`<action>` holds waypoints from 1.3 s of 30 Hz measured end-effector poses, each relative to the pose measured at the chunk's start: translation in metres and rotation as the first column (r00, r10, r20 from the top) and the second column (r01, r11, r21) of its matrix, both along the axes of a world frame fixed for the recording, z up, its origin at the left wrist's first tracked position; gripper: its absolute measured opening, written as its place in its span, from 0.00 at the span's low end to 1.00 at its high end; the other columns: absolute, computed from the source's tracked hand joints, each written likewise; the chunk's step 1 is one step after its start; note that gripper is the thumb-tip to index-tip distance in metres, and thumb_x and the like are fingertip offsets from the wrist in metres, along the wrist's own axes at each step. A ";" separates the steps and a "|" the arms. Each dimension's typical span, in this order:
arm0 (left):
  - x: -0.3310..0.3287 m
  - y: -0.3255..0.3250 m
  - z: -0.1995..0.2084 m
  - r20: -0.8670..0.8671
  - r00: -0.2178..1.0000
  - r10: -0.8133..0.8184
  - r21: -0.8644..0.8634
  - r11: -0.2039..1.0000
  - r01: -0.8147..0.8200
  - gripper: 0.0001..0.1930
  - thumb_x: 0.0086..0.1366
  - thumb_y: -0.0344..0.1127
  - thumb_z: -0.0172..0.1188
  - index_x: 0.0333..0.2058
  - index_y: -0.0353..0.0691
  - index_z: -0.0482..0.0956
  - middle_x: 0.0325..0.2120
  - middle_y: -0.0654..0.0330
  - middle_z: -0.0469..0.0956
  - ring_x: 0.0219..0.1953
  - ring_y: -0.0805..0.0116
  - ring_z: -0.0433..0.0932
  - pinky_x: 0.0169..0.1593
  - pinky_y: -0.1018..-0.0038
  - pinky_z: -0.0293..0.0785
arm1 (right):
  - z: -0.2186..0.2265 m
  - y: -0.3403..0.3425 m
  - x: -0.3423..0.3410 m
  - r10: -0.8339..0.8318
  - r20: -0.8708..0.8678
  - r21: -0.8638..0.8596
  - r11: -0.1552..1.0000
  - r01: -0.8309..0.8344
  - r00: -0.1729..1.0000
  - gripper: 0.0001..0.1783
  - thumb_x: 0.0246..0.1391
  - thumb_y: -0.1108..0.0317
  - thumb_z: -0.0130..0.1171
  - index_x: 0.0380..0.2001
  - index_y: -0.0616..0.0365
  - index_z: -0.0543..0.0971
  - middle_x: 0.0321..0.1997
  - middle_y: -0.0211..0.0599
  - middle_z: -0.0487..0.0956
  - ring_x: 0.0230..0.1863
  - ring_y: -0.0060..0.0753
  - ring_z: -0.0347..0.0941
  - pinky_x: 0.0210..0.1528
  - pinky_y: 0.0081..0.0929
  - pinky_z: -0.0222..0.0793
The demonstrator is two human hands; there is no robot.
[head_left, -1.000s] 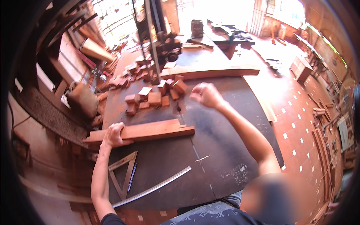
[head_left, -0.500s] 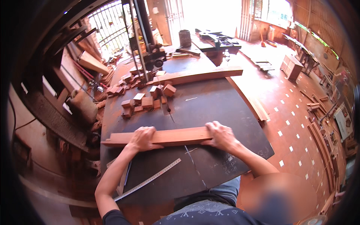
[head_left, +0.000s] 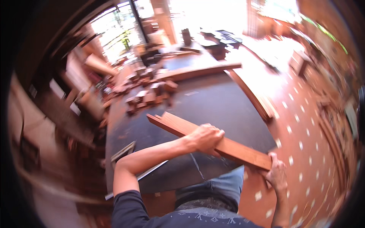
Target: The person measures and marks a wooden plank using a ruler and set square, then cuts it with a band saw. The person repeats the process to cut multiple small pieces from the plank.
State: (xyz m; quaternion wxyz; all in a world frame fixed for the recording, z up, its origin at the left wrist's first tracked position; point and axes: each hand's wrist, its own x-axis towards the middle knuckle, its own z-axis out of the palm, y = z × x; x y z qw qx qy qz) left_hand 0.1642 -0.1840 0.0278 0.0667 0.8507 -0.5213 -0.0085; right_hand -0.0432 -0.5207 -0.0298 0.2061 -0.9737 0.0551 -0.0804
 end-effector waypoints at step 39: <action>-0.019 -0.192 -0.085 -0.071 0.949 -0.306 -0.204 0.936 0.287 0.33 0.60 0.41 0.70 0.65 0.39 0.81 0.72 0.45 0.73 0.75 0.40 0.67 0.78 0.48 0.59 | -0.484 -0.083 -0.288 -0.448 -0.846 0.521 -0.809 0.270 0.290 0.19 0.57 0.56 0.81 0.47 0.47 0.87 0.40 0.30 0.88 0.38 0.34 0.85 0.39 0.37 0.76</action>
